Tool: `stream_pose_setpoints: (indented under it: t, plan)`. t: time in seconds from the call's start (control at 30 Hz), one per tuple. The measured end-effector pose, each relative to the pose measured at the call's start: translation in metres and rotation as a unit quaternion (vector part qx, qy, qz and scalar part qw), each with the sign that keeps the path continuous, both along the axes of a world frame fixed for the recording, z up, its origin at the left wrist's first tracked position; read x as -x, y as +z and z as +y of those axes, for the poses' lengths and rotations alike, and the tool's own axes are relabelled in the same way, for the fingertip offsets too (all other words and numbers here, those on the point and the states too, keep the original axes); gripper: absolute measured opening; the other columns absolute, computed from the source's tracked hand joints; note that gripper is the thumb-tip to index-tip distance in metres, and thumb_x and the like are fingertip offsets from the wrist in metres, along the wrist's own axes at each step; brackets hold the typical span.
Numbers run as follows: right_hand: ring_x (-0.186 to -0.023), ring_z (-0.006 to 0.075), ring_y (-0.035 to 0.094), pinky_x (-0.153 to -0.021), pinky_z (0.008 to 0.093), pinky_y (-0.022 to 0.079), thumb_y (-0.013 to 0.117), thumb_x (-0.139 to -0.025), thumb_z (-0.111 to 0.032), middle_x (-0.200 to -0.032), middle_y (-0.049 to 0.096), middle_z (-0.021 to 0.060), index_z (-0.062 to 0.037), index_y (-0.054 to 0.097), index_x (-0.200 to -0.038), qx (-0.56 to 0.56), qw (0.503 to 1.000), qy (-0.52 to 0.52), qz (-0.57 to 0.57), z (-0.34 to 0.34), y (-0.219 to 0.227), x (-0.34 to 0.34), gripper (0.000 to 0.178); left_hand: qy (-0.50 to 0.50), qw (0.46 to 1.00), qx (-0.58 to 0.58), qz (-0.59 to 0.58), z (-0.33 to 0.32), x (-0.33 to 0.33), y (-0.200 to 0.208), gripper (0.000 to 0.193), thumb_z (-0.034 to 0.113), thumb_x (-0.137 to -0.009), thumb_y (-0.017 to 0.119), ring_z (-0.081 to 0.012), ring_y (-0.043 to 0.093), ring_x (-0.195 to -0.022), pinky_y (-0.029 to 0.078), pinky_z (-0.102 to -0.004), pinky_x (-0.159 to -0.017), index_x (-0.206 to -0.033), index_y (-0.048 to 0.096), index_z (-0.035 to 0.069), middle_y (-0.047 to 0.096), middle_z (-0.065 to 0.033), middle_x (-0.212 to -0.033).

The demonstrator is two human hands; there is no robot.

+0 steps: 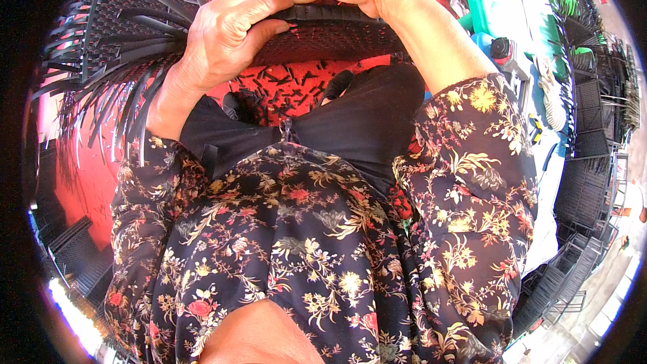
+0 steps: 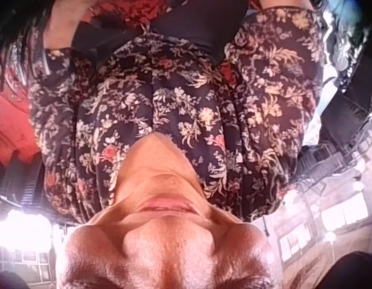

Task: The person weaves black plastic straps onto a chair frame, pulling them tight with pliers and securing the ends using a pneumatic staple gun.

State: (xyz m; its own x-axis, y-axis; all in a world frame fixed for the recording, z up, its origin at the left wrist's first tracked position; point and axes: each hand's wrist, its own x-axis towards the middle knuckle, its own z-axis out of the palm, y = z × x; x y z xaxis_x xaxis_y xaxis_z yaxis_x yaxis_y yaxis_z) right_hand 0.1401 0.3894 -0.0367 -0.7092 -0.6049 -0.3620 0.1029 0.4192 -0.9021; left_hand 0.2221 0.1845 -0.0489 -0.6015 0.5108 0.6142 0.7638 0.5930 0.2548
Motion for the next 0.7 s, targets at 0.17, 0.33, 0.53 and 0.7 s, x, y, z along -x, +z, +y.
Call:
stream_pose_setpoints:
  t: [0.17, 0.33, 0.53, 0.7]
  plan:
    - [-0.06, 0.0074, 0.049, -0.057, 0.0256, 0.04, 0.067, -0.084, -0.005, -0.067, 0.057, -0.0026, -0.0033, 0.065, -0.074, -0.004, 1.0, -0.008, -0.012, 0.003, -0.002, 0.002, 0.011, -0.002, 1.0, 0.007, 0.012, 0.003, 0.002, -0.001, 0.027, 0.011, -0.078, 0.073, -0.028, 0.064, -0.08, 0.051, -0.0366, -0.065, -0.104, 0.067, 0.009, 0.062, -0.0071, -0.091]
    - [-0.065, 0.0095, 0.054, -0.061, 0.0258, 0.044, 0.066, -0.086, -0.006, -0.07, 0.06, -0.0004, 0.0002, 0.067, -0.079, -0.033, 0.996, -0.003, 0.088, 0.002, 0.005, -0.004, 0.009, 0.018, 1.0, 0.019, 0.018, 0.005, 0.002, -0.001, 0.024, 0.012, -0.078, 0.073, -0.028, 0.062, -0.076, 0.049, -0.0378, -0.063, -0.102, 0.067, 0.009, 0.057, -0.007, -0.083]
    - [-0.081, 0.0113, 0.062, -0.073, 0.0253, 0.049, 0.067, -0.083, -0.003, -0.088, 0.066, 0.0059, 0.005, 0.063, -0.102, 0.042, 0.987, -0.059, 0.143, 0.01, 0.009, -0.014, 0.022, 0.015, 1.0, -0.015, 0.023, 0.006, 0.005, 0.001, 0.022, 0.014, -0.078, 0.074, -0.0279, 0.062, -0.075, 0.049, -0.0381, -0.063, -0.099, 0.069, 0.011, 0.056, -0.0078, -0.079]
    - [-0.082, 0.0133, 0.062, -0.074, 0.0278, 0.05, 0.071, -0.078, -0.009, -0.089, 0.066, 0.0084, 0.0058, 0.062, -0.103, -0.023, 0.978, -0.036, 0.203, 0.01, 0.024, -0.024, 0.03, 0.033, 0.999, 0.015, -0.011, 0.006, 0.008, 0.004, 0.021, 0.017, -0.079, 0.073, -0.0288, 0.064, -0.079, 0.051, -0.0379, -0.066, -0.099, 0.069, 0.01, 0.06, -0.0079, -0.083]
